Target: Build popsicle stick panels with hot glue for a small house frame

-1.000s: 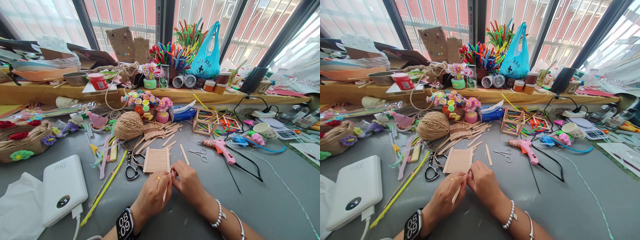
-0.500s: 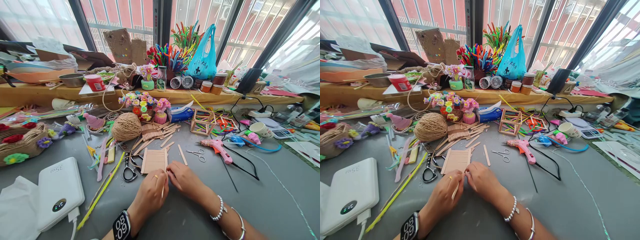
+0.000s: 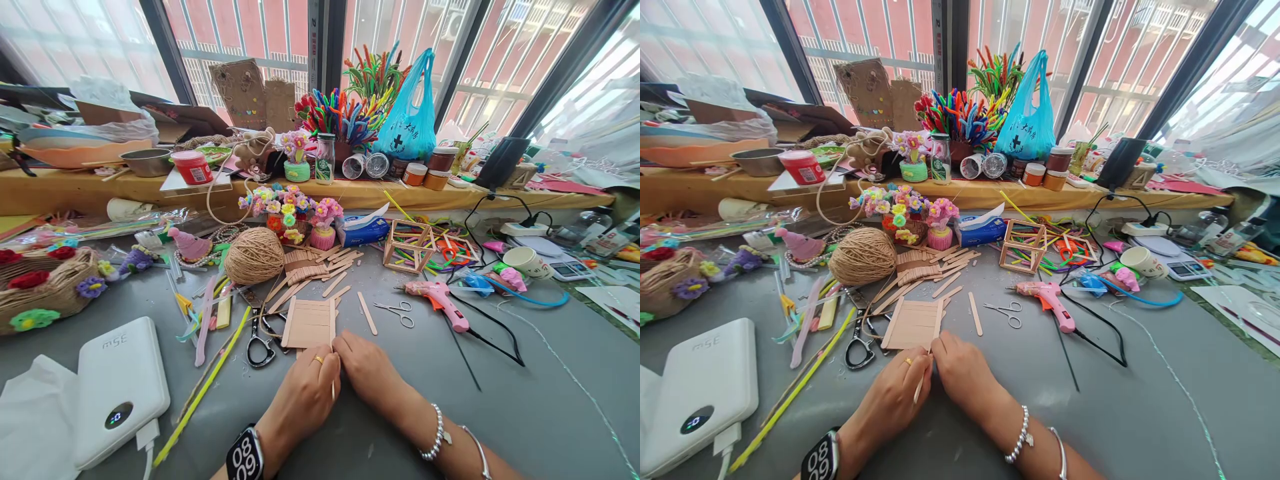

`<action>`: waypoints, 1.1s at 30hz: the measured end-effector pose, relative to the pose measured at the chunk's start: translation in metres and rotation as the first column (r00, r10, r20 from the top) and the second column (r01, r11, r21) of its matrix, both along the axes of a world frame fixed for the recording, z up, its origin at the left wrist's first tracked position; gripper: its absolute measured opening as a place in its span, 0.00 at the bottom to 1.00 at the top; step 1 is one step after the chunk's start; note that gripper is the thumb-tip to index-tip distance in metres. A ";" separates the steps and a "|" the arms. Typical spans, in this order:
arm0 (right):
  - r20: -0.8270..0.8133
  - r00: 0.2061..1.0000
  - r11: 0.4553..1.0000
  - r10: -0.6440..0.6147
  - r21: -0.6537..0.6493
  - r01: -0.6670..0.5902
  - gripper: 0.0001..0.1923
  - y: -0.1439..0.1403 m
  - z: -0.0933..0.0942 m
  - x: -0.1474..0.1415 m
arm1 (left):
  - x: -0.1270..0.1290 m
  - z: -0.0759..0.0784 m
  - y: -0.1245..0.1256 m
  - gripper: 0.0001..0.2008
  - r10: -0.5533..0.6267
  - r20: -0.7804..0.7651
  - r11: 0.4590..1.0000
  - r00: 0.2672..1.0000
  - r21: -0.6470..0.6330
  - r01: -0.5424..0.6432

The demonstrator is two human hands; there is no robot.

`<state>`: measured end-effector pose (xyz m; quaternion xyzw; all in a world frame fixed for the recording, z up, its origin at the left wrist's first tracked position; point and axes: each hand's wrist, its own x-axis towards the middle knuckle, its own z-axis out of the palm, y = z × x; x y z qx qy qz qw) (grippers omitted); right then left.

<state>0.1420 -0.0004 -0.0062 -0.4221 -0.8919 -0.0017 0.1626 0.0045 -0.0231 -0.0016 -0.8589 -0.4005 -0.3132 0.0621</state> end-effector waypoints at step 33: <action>-0.305 0.952 0.986 -0.034 0.144 0.081 0.11 0.000 0.003 -0.002 | -0.003 0.010 -0.003 0.07 -0.052 0.248 0.996 0.967 -0.060 0.069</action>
